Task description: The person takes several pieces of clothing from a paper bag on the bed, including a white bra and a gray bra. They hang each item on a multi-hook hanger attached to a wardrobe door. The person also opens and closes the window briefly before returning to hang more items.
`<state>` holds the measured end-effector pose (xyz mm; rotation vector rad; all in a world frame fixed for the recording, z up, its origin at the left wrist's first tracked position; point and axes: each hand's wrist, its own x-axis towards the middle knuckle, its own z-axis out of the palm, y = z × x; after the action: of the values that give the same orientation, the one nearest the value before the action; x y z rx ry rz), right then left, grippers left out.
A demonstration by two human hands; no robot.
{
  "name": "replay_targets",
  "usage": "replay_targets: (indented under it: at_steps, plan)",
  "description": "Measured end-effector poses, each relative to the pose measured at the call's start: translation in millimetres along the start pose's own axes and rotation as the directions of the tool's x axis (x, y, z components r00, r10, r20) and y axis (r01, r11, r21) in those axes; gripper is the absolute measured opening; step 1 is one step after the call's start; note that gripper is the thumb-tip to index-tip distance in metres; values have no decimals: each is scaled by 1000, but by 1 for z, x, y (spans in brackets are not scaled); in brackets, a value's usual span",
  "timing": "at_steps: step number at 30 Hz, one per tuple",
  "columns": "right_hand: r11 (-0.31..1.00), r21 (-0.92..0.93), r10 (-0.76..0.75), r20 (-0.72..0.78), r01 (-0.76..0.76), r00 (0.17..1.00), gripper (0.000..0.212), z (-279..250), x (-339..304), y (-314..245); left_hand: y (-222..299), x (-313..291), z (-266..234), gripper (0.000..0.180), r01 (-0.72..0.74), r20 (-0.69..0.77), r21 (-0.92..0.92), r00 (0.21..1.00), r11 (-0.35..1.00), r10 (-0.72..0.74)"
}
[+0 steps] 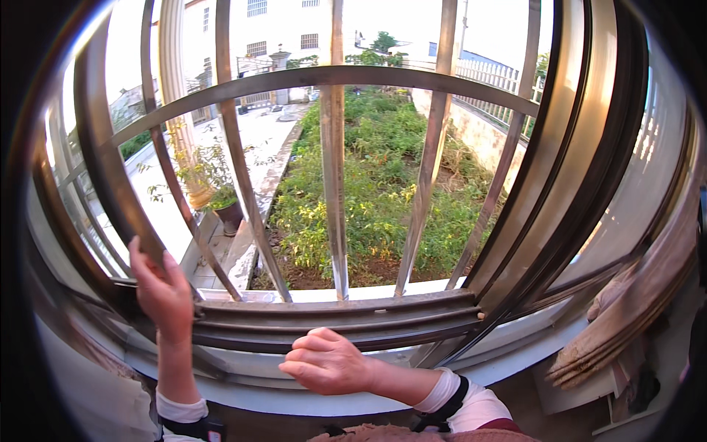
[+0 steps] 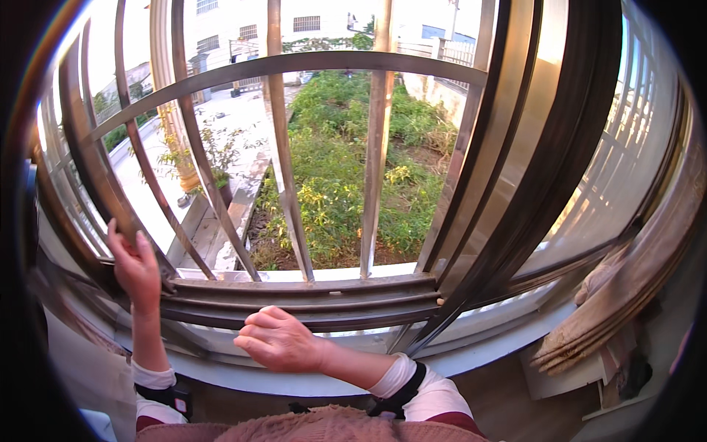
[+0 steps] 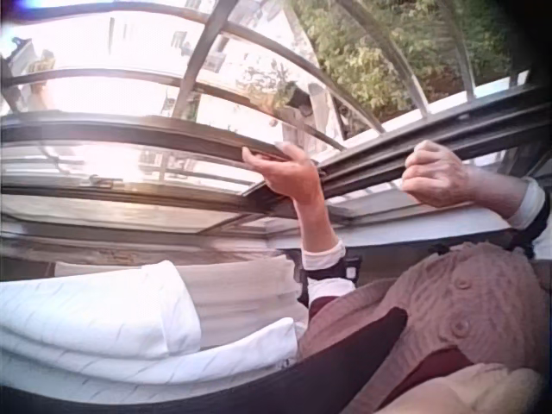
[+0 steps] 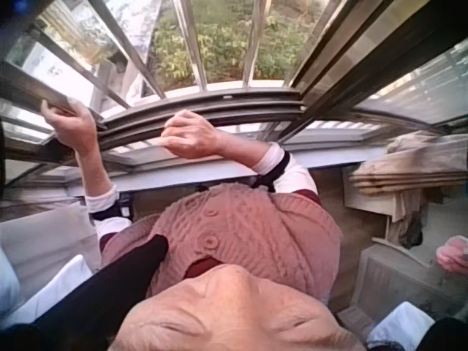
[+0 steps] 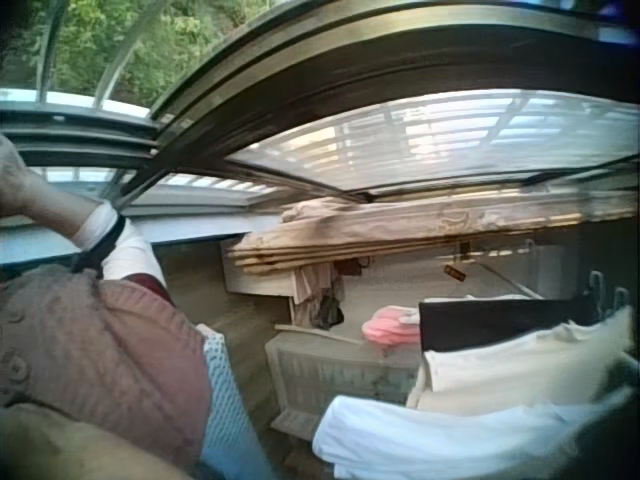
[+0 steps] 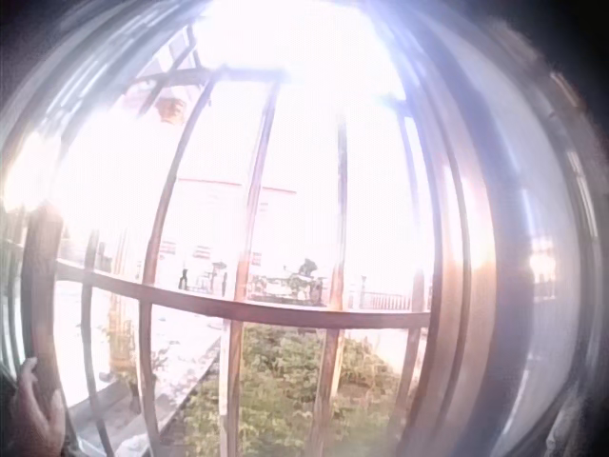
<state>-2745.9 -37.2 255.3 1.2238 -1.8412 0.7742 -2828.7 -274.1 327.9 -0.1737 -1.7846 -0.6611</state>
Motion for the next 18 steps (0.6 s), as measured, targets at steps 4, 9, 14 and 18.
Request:
replay_targets:
  at_steps: [4,9,14,18]
  plan:
    - [999,-42,10,-59,-12,998,23,-15,0,-5,59,-9,5,48,-88,112,-27,990,996,91]
    - [994,-109,-35,-77,27,996,25,-25,1,-9,120,-20,19,42,-363,164,-138,909,922,382]
    - [981,-191,-38,-36,31,999,24,-33,2,-12,155,-20,27,32,-412,234,-462,798,786,556]
    - [956,-292,-43,-79,18,996,22,-42,1,-9,146,-19,15,8,-290,243,-441,872,849,424]
